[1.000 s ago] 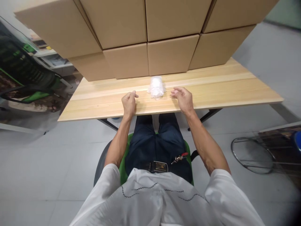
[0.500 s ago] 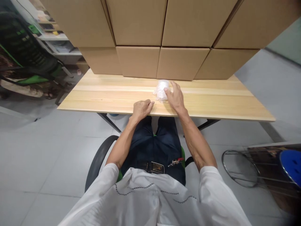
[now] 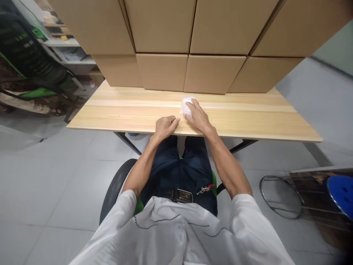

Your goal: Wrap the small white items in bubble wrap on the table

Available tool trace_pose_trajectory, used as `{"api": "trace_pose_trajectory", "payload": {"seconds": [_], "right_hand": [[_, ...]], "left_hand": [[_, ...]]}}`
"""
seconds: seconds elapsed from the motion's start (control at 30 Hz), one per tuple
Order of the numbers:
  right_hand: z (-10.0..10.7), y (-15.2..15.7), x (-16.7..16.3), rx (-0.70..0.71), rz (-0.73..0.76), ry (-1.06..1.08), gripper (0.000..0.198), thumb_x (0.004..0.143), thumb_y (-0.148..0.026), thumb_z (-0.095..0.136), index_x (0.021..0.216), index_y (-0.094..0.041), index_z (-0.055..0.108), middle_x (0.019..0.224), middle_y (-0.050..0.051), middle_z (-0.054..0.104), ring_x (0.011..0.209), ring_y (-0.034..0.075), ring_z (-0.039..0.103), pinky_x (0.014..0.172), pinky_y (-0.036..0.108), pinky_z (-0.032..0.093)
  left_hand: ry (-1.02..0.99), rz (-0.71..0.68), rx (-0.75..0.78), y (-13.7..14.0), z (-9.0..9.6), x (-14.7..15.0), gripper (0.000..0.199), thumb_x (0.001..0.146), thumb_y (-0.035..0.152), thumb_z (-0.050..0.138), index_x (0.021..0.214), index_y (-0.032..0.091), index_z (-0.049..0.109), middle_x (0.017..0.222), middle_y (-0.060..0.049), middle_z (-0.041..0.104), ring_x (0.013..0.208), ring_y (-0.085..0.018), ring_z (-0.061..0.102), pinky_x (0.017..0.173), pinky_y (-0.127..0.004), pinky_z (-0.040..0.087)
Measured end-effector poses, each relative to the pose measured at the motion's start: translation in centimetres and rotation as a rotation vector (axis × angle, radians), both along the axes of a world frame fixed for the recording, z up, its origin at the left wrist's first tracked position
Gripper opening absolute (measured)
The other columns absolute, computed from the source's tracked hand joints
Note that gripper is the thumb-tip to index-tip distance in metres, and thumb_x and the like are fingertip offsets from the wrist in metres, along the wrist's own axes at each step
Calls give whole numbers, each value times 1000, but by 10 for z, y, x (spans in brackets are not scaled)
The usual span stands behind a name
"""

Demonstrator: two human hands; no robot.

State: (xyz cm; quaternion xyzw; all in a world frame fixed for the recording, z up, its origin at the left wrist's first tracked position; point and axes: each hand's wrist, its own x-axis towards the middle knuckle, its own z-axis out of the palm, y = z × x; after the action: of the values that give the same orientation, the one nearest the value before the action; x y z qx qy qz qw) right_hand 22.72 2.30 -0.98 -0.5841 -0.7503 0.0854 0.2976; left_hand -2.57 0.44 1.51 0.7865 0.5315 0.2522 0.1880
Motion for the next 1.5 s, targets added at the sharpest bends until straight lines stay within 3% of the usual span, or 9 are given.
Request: {"api": "trace_pose_trajectory", "payload": {"seconds": [0.13, 0.3, 0.4, 0.5, 0.77, 0.97, 1.2, 1.37, 1.5], "right_hand": [[4, -24, 1, -25, 57, -38, 80, 116, -46, 72, 191, -20, 63, 212, 21, 44, 196, 49, 47, 157, 75, 49], [0, -27, -1, -42, 60, 30, 86, 115, -53, 75, 195, -24, 60, 214, 18, 43, 198, 48, 44, 158, 77, 45], [-6, -26, 5, -65, 77, 127, 106, 116, -80, 72, 202, -23, 49, 217, 20, 35, 203, 46, 34, 162, 76, 38], [-16, -28, 17, -47, 63, 305, 121, 117, -103, 51, 207, -24, 39, 216, 20, 37, 204, 41, 31, 165, 70, 30], [-47, -12, 29, 43, -89, 899, 118, 102, -114, 65, 182, -27, 69, 176, 23, 81, 164, 45, 79, 146, 71, 59], [-72, 9, 56, 358, -349, 1157, 86, 109, -97, 56, 161, -31, 75, 172, 21, 74, 157, 43, 81, 136, 77, 64], [-66, 0, 64, 519, -474, 1002, 89, 122, -86, 20, 174, -34, 70, 176, 22, 67, 159, 42, 79, 130, 81, 63], [-42, -12, 44, 401, -423, 1018, 66, 120, -72, 43, 153, -29, 81, 160, 21, 81, 155, 41, 82, 134, 80, 63], [-33, -19, 33, 230, -289, 907, 40, 100, -52, 66, 124, -27, 87, 131, 15, 94, 135, 38, 89, 135, 71, 66]], "left_hand": [[-333, 42, -12, 22, -7, 0, 22, 121, 34, 70, 120, 25, 90, 98, -3, 87, 95, -25, 80, 96, -35, 60], [-396, -89, 56, 66, -24, 32, 57, 117, 29, 72, 173, 21, 77, 166, -19, 85, 141, -31, 84, 131, -46, 66], [-324, -258, 80, 81, -35, 43, 59, 121, 33, 64, 178, 24, 76, 192, -21, 69, 180, -34, 65, 153, -54, 53], [-289, -326, 79, 87, -44, 37, 63, 122, 36, 60, 182, 24, 74, 192, -20, 70, 182, -36, 64, 155, -58, 51], [-469, -360, 8, 98, -61, 27, 73, 106, 35, 83, 178, 23, 77, 182, -23, 78, 165, -40, 76, 147, -60, 57], [-1103, 121, -12, 86, -38, 18, 33, 108, 40, 94, 136, 26, 86, 126, -9, 91, 114, -24, 88, 109, -37, 69], [-1590, 626, 54, 85, -8, -6, 14, 124, 39, 70, 125, 26, 72, 91, 6, 66, 68, -9, 65, 72, -20, 50], [-1105, 271, 290, 81, -28, 8, 45, 125, 52, 70, 164, 29, 72, 138, -10, 83, 122, -23, 86, 108, -35, 69], [-402, -350, 339, 84, -50, 28, 68, 126, 51, 61, 191, 30, 62, 205, -19, 55, 196, -44, 45, 161, -68, 36]]}}
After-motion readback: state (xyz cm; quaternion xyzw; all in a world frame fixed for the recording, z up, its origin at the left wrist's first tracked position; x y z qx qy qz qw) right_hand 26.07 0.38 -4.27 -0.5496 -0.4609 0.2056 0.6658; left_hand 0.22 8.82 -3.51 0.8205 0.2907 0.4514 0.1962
